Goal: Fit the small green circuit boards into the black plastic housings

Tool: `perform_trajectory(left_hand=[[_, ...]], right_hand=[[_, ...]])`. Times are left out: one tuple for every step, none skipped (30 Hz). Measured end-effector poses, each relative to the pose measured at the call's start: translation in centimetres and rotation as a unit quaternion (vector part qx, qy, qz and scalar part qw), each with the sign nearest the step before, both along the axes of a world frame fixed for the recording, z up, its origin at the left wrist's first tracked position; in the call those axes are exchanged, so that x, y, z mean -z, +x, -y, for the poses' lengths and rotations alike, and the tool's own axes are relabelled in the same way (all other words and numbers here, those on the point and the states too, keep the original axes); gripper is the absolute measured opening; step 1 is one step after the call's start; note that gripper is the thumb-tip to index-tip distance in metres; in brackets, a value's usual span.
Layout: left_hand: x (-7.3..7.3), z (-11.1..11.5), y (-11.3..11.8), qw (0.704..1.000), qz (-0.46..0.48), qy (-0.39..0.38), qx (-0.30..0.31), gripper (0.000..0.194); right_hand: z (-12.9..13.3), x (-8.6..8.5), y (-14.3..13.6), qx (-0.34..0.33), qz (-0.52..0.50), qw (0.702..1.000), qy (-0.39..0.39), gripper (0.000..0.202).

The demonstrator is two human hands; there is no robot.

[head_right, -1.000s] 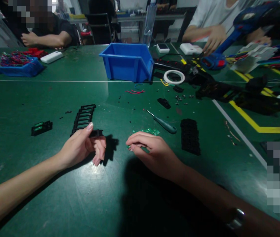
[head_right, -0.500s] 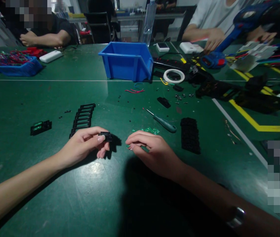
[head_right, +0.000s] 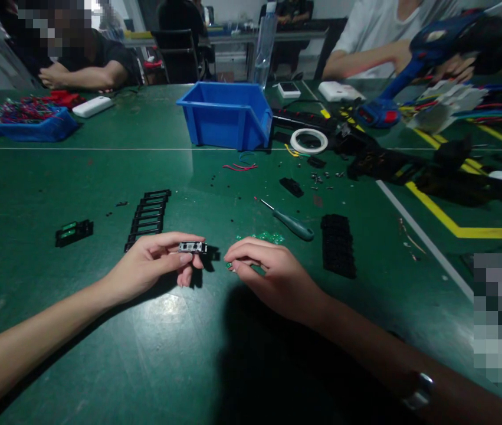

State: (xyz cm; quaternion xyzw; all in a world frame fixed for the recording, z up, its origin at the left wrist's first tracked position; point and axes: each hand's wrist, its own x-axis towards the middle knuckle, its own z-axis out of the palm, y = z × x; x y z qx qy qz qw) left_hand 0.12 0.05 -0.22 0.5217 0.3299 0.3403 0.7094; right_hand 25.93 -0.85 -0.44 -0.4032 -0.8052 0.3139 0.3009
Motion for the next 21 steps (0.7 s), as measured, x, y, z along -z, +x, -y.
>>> perform_trajectory(left_hand=[[0.01,0.00,0.01,1.000,0.003,-0.002,-0.001,0.033],[0.01,0.01,0.01,1.000,0.005,-0.004,0.000,0.033],[0.00,0.02,0.02,1.000,0.006,-0.006,0.001,0.032],[0.00,0.02,0.02,1.000,0.007,-0.007,0.002,0.032],[0.00,0.03,0.03,1.000,0.009,-0.009,0.003,0.033],[0.01,0.03,0.03,1.000,0.011,-0.011,0.004,0.033],[0.03,0.03,0.03,1.000,0.014,-0.013,0.005,0.034],[0.06,0.03,0.04,1.000,0.017,-0.014,0.005,0.034],[0.10,0.03,0.04,1.000,0.020,-0.016,0.005,0.034],[0.14,0.03,0.04,1.000,0.022,-0.018,0.005,0.033],[0.18,0.04,0.04,1.000,0.024,-0.020,0.004,0.034],[0.22,0.04,0.02,0.999,0.025,-0.021,0.004,0.034],[0.24,0.04,0.01,0.999,0.025,-0.022,0.003,0.034],[0.27,0.04,-0.02,0.999,0.024,-0.023,0.002,0.034],[0.29,0.04,-0.05,0.999,0.024,-0.023,0.000,0.035],[0.30,0.04,-0.08,0.999,0.024,-0.023,0.000,0.035],[0.32,0.03,-0.10,0.999,0.024,-0.023,0.000,0.034],[0.33,0.03,-0.12,0.999,0.024,-0.022,0.001,0.034],[0.34,0.03,-0.12,0.999,0.024,-0.021,0.001,0.034],[0.34,0.03,-0.11,1.000,0.024,-0.020,0.002,0.034],[0.33,0.03,-0.09,1.000,0.022,-0.019,0.001,0.034]], right_hand=[[0.00,-0.02,-0.01,0.000,0.001,1.000,0.000,0.019],[0.00,-0.02,-0.01,0.000,0.003,1.000,-0.001,0.018],[0.00,-0.02,0.01,-0.001,0.005,1.000,-0.002,0.018],[0.01,-0.01,0.03,-0.001,0.006,1.000,-0.004,0.019],[0.03,-0.01,0.06,-0.002,0.006,1.000,-0.006,0.018],[0.04,0.00,0.09,-0.001,0.006,1.000,-0.008,0.018],[0.06,0.00,0.12,-0.002,0.005,1.000,-0.010,0.018],[0.08,0.00,0.14,-0.001,0.003,1.000,-0.013,0.018],[0.09,0.00,0.15,-0.003,0.002,1.000,-0.015,0.018],[0.10,0.00,0.16,-0.004,0.001,1.000,-0.016,0.018],[0.10,0.01,0.17,-0.006,0.001,1.000,-0.017,0.018],[0.09,0.03,0.17,-0.007,0.001,1.000,-0.017,0.018],[0.08,0.04,0.16,-0.008,0.001,1.000,-0.016,0.019],[0.06,0.06,0.16,-0.007,0.001,1.000,-0.016,0.019],[0.04,0.08,0.15,-0.007,0.001,1.000,-0.015,0.019],[0.02,0.09,0.15,-0.007,0.000,1.000,-0.015,0.018],[0.00,0.09,0.14,-0.008,0.000,1.000,-0.015,0.018],[-0.01,0.10,0.14,-0.009,0.000,1.000,-0.015,0.018],[-0.01,0.11,0.15,-0.009,0.000,1.000,-0.014,0.018],[-0.02,0.12,0.15,-0.009,-0.001,1.000,-0.013,0.018],[-0.02,0.14,0.15,-0.009,-0.001,1.000,-0.012,0.018]])
